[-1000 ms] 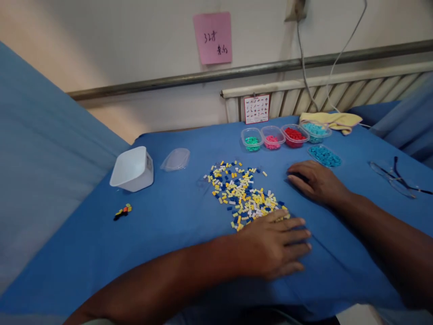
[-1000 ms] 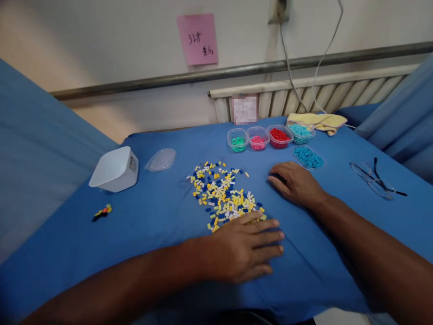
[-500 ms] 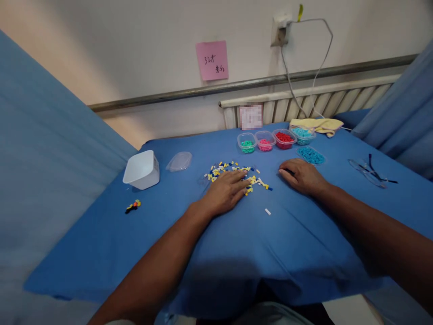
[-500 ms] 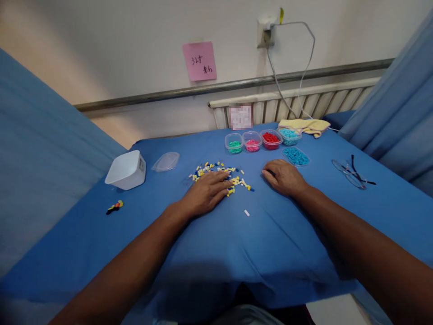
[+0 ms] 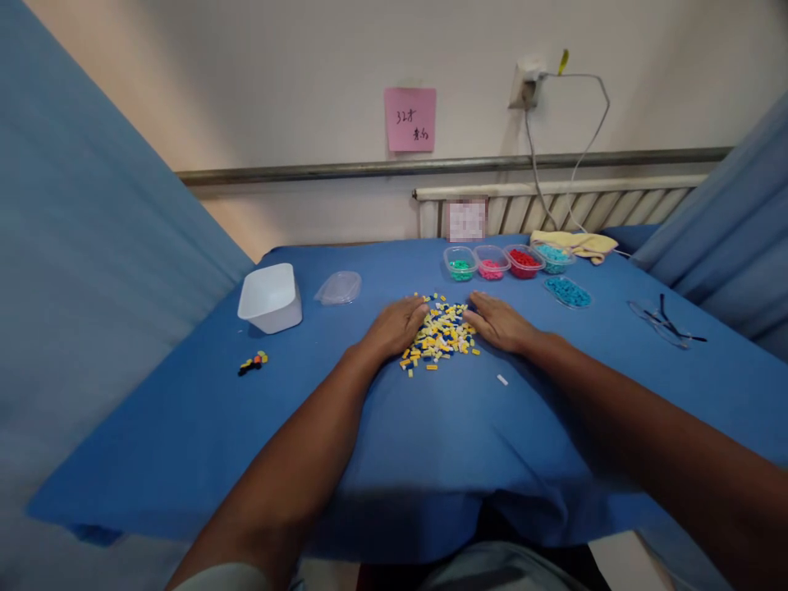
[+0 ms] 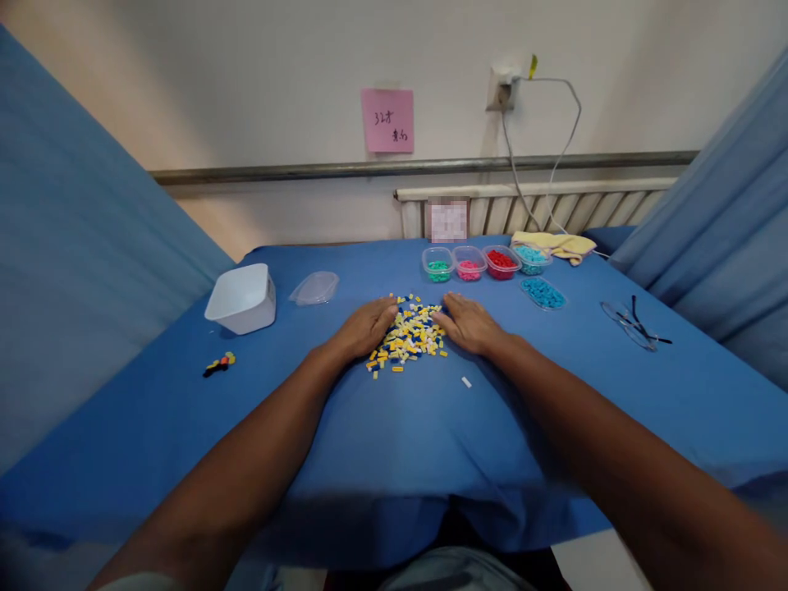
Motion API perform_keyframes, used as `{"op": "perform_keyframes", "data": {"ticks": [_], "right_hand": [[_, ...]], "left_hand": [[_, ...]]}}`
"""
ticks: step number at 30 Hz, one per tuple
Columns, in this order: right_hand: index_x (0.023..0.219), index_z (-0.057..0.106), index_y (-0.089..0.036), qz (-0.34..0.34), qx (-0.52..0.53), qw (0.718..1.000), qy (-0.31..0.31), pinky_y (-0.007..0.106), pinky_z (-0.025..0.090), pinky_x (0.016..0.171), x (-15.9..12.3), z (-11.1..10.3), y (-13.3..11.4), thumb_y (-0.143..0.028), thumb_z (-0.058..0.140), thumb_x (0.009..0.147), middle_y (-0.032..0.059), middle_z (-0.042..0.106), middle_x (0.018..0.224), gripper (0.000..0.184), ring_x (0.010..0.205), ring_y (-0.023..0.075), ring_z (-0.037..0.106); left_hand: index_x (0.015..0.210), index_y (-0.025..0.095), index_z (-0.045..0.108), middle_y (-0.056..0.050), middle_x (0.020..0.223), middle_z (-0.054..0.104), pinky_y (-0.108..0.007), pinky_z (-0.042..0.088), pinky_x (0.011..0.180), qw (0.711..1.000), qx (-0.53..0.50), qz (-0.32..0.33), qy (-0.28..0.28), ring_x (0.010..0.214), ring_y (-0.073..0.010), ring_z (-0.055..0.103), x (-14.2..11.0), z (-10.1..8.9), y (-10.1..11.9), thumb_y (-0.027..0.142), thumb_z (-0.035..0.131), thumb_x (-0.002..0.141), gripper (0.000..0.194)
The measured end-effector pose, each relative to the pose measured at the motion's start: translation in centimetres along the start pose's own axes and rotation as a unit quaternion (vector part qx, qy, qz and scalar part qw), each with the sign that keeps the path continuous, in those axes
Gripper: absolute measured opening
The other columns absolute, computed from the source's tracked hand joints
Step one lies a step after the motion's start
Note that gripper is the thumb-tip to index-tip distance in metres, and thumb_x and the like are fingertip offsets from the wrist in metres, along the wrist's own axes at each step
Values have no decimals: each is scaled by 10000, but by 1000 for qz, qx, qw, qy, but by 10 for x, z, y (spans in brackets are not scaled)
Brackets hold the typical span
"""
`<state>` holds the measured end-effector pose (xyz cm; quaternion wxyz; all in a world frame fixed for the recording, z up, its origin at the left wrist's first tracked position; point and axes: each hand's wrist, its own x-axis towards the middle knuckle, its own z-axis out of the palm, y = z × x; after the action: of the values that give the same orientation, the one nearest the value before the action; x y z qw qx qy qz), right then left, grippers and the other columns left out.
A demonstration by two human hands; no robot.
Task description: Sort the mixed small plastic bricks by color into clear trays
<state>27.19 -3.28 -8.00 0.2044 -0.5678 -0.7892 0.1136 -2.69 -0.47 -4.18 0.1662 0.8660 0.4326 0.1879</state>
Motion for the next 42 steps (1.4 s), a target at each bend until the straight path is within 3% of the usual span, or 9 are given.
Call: {"op": "perform_keyframes", "data": {"ticks": [4,9,14,18,23,27,34,38,42], "right_hand": [[1676,554,-126,-27,23,999,-23,646,325,1382,21,16,-43,-751,309,1141,234,532,1760,859,1685,423,435],[1686,579,-210,-83,51,994,-41,551,338,1407,2,6,-64,-756,256,1152,128,537,1781,829,1682,324,461],[1703,570,-174,-16,44,999,-7,623,310,1416,-47,-11,-40,-883,247,1081,184,533,1772,997,1690,409,432],[1739,505,-133,30,36,999,28,694,274,1407,-59,10,-41,-927,293,1047,243,472,1798,1074,1712,460,371],[1756,458,-115,10,48,997,63,690,247,1410,-25,51,-86,-869,330,1084,258,387,1842,1018,1742,439,309],[1726,512,-125,-37,63,995,75,599,276,1423,8,49,-109,-794,258,1136,222,423,1834,927,1744,360,333],[1574,689,-143,-73,67,995,32,634,306,1409,62,13,-67,-888,152,1082,229,642,1662,1042,1661,401,480],[1586,687,-157,-96,69,993,-32,713,307,1387,86,18,-43,-1005,186,990,235,633,1668,1151,1666,455,457],[1634,650,-165,-164,89,977,-104,670,307,1403,93,23,-52,-947,167,1043,202,586,1722,1093,1677,411,454]], "left_hand": [[1303,191,766,-112,1446,784,-374,509,1245,997,-44,58,-12,1369,-246,707,-6,-5,15,556,274,1190,623],[1110,170,771,-162,1217,820,-450,565,1123,995,-75,14,60,1170,-295,750,-8,-8,11,615,231,1176,703],[1296,135,757,-209,1524,723,-481,404,1342,991,-114,4,76,1495,-319,632,-4,4,4,567,308,1155,639],[1403,131,738,-181,1616,675,-483,372,1384,985,-166,-3,55,1574,-321,582,0,11,10,594,351,1140,658],[1429,124,736,-160,1607,686,-442,426,1356,965,-240,-38,102,1557,-294,603,4,7,10,683,178,1158,835],[1523,48,675,-212,1646,640,-404,413,1362,943,-283,-82,152,1586,-275,584,6,5,-2,666,141,1158,895],[1540,50,685,-209,1621,661,-425,417,1365,919,-322,-120,194,1596,-288,578,1,9,-10,749,154,1144,964],[1517,62,708,-203,1597,684,-439,421,1366,916,-322,-126,203,1577,-299,598,-1,10,-8,758,178,1145,951],[1523,54,701,-199,1588,693,-417,416,1367,915,-319,-132,211,1561,-286,612,-4,8,-5,742,182,1153,938]]}}
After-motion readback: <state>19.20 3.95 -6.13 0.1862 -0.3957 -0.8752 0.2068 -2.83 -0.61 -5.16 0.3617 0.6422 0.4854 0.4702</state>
